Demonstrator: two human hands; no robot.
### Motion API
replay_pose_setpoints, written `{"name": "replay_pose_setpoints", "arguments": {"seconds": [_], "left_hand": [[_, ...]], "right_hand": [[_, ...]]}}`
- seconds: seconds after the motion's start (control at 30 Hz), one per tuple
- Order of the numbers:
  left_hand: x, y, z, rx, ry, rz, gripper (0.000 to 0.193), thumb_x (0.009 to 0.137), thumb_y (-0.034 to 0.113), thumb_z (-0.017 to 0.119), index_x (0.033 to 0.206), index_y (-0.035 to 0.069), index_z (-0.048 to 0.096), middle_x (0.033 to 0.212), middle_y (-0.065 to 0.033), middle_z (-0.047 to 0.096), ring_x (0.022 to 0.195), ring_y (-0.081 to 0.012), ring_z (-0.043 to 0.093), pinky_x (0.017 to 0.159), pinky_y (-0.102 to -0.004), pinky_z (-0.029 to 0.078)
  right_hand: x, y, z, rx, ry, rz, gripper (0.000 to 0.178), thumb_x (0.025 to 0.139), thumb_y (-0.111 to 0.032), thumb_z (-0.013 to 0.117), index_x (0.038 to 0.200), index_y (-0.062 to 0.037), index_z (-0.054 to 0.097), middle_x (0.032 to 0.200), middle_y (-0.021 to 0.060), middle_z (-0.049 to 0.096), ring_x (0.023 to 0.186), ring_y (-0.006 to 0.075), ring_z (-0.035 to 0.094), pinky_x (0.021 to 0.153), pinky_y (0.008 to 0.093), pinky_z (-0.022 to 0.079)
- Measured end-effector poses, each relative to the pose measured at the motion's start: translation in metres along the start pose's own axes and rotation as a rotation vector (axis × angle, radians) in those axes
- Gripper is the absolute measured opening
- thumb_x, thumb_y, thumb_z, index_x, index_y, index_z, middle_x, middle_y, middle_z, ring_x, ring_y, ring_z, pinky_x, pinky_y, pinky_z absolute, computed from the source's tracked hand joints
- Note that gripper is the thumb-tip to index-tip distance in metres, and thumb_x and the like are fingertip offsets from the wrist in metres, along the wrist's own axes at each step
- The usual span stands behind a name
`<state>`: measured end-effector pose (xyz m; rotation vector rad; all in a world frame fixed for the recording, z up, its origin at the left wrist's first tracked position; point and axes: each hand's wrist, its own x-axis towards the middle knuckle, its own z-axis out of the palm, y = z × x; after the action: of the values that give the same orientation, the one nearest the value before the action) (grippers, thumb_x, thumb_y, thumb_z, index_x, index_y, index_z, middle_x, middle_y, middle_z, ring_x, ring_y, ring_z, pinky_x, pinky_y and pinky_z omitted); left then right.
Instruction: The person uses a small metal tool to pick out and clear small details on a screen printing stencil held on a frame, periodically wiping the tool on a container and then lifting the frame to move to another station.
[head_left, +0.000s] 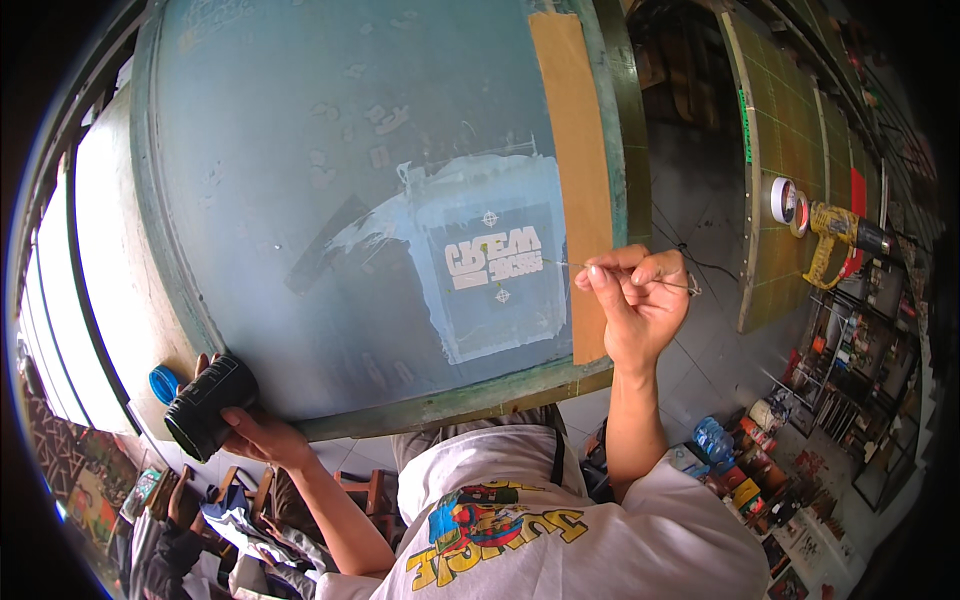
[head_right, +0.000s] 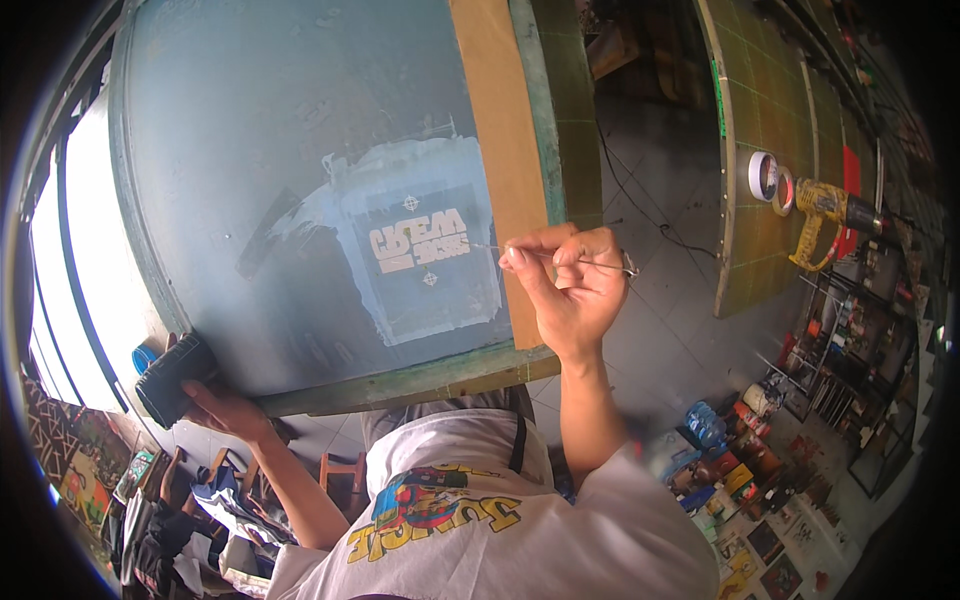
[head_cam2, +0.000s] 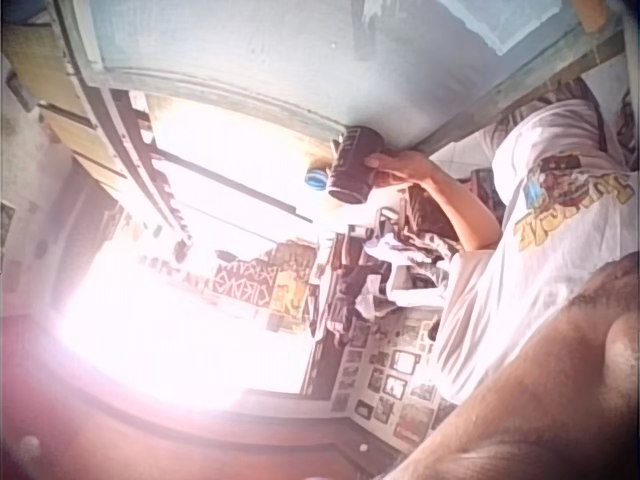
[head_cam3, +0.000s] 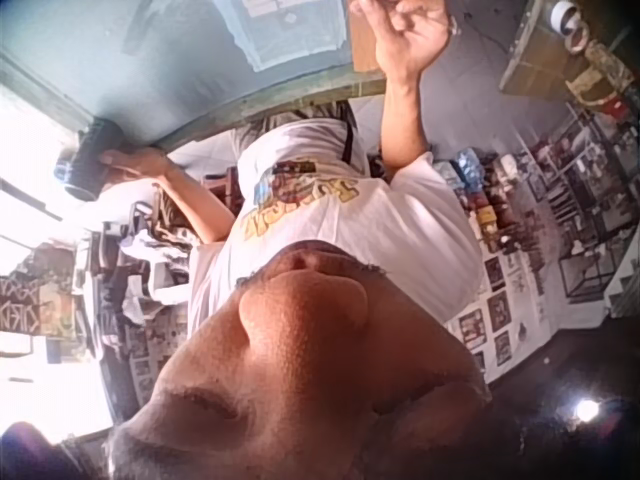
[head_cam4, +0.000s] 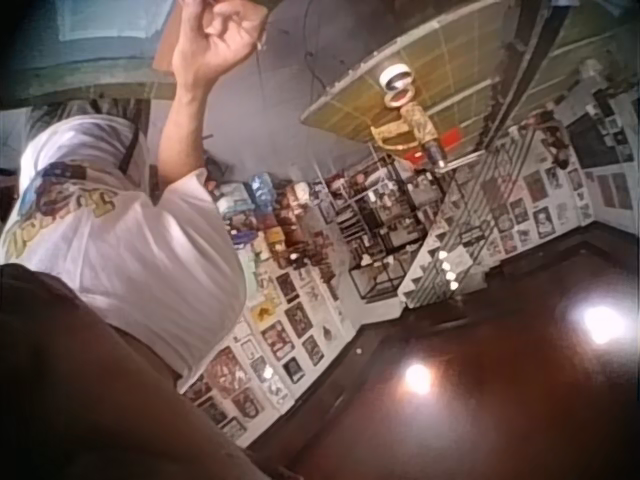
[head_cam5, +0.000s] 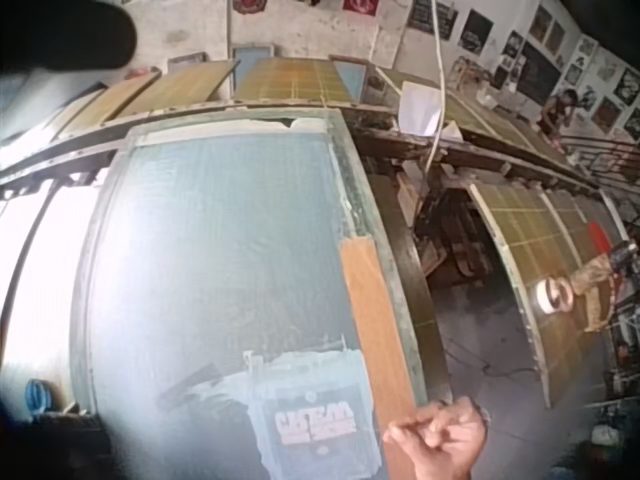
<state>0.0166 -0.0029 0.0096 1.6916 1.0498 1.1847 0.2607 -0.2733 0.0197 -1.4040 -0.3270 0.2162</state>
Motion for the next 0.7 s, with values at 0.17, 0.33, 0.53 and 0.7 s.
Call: {"name": "replay_pose_setpoints", "arguments": {"seconds": [0.17,0.33,0.53,0.7], "left_hand": [[0.000,0.000,0.000,0.017,-0.002,0.007,0.055,0.101,0.040,0.043,0.133,-0.005,0.040,0.135,-0.0182,0.050,0.110,-0.0266,0.058,0.090,-0.0397,0.055],[0.000,0.001,0.001,-0.001,0.008,-0.008,0.056,0.101,0.040,0.044,0.134,-0.005,0.039,0.134,-0.0186,0.050,0.111,-0.0271,0.058,0.091,-0.0404,0.055],[-0.001,-0.006,-0.008,-0.088,-0.016,-0.040,0.064,0.097,0.039,0.054,0.141,-0.001,0.031,0.136,-0.0249,0.047,0.117,-0.0349,0.054,0.098,-0.0459,0.049],[-0.001,-0.005,-0.007,-0.103,-0.010,-0.041,0.063,0.097,0.039,0.054,0.140,-0.001,0.032,0.136,-0.0251,0.048,0.117,-0.0351,0.055,0.098,-0.0462,0.049]], "right_hand": [[0.003,0.002,0.001,0.002,0.000,-0.007,0.034,0.082,0.015,0.065,0.090,-0.0066,0.040,0.086,0.0176,0.065,0.073,0.0201,0.068,0.068,0.0331,0.060],[0.003,0.002,0.000,0.021,0.038,-0.014,0.034,0.082,0.015,0.065,0.091,-0.0065,0.040,0.087,0.0181,0.065,0.072,0.0203,0.067,0.067,0.0337,0.060],[0.004,0.004,-0.001,0.032,0.030,-0.017,0.034,0.082,0.016,0.065,0.092,-0.0066,0.041,0.087,0.0177,0.065,0.073,0.0196,0.068,0.068,0.0328,0.060],[0.002,0.005,-0.001,0.023,0.027,-0.027,0.035,0.082,0.016,0.065,0.092,-0.0066,0.041,0.087,0.0171,0.065,0.074,0.0195,0.068,0.068,0.0322,0.060]]}}
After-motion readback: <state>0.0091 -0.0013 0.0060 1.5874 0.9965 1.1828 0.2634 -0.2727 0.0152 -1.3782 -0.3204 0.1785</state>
